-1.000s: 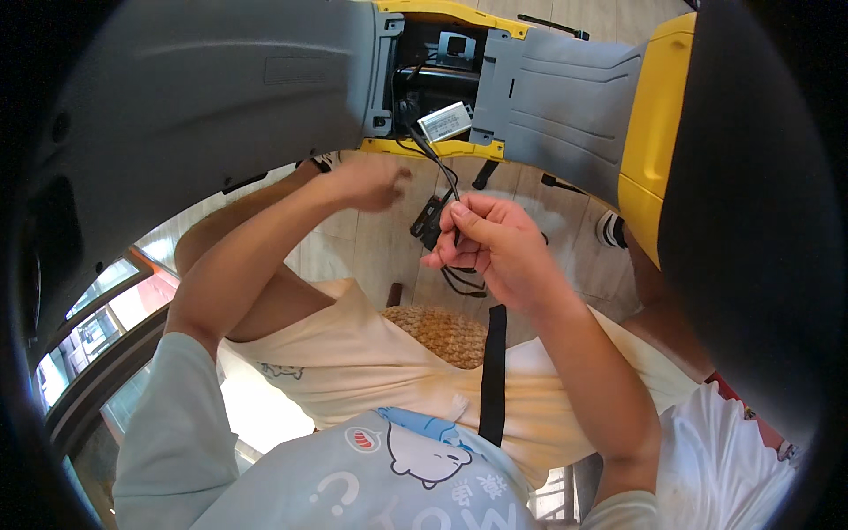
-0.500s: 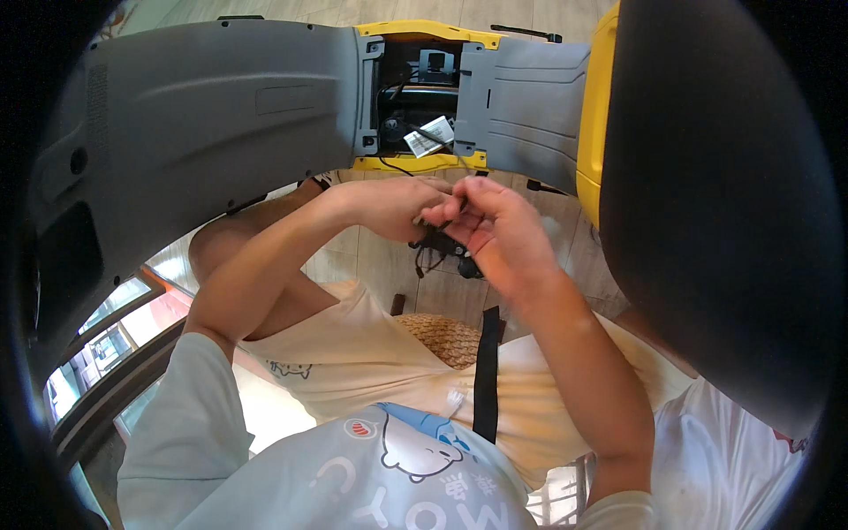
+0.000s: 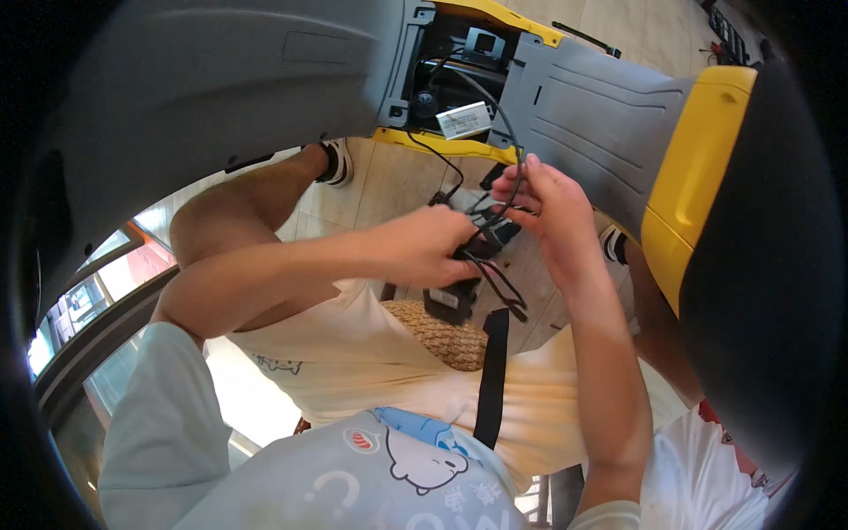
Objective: The person is wiring or connecting cables on the frame of a motorcycle.
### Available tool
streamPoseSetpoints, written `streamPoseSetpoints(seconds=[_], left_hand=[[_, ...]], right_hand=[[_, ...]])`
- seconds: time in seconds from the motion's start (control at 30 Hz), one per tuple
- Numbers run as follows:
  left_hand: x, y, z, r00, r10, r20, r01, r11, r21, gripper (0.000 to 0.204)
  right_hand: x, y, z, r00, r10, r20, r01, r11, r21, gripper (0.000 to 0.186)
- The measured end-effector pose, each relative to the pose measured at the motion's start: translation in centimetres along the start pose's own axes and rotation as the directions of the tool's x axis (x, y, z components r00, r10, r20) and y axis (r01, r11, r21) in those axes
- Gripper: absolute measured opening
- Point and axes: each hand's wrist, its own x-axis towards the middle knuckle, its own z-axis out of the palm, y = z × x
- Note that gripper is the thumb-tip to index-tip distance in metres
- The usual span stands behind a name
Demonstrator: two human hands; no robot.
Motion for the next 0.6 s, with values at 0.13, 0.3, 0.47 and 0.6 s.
streamPoseSetpoints(seconds=[0.13, 0.3, 0.47, 0.6], left_hand=[[-2.1, 0.3, 3.5, 0.996, -0.085, -0.039, 0.067, 0.937, -0.343, 0.034], [-4.3, -0.1, 7.6, 0.933, -0.33, 0.141, 0.337, 0.671, -0.66, 0.03], [-4.8, 0.1, 8.1, 0.906, -0.422, 0.039, 0.323, 0.628, -0.708, 0.028], [-4.4, 0.0, 7.1, 0.86, -0.502, 0.092, 0.427, 0.608, -0.669, 0.027]], right_hand=[[4.0, 3.1, -1.3, 0.921, -0.387, -0.034, 0.328, 0.822, -0.465, 0.025], [13.3, 4.1, 0.8, 0.909, -0.412, -0.065, 0.336, 0.817, -0.469, 0.028], [22.0, 2.8, 5.4, 0.923, -0.242, -0.3, 0.127, 0.926, -0.355, 0.036], [23.5, 2.7, 7.4, 0.923, -0.168, -0.346, 0.077, 0.962, -0.263, 0.022]])
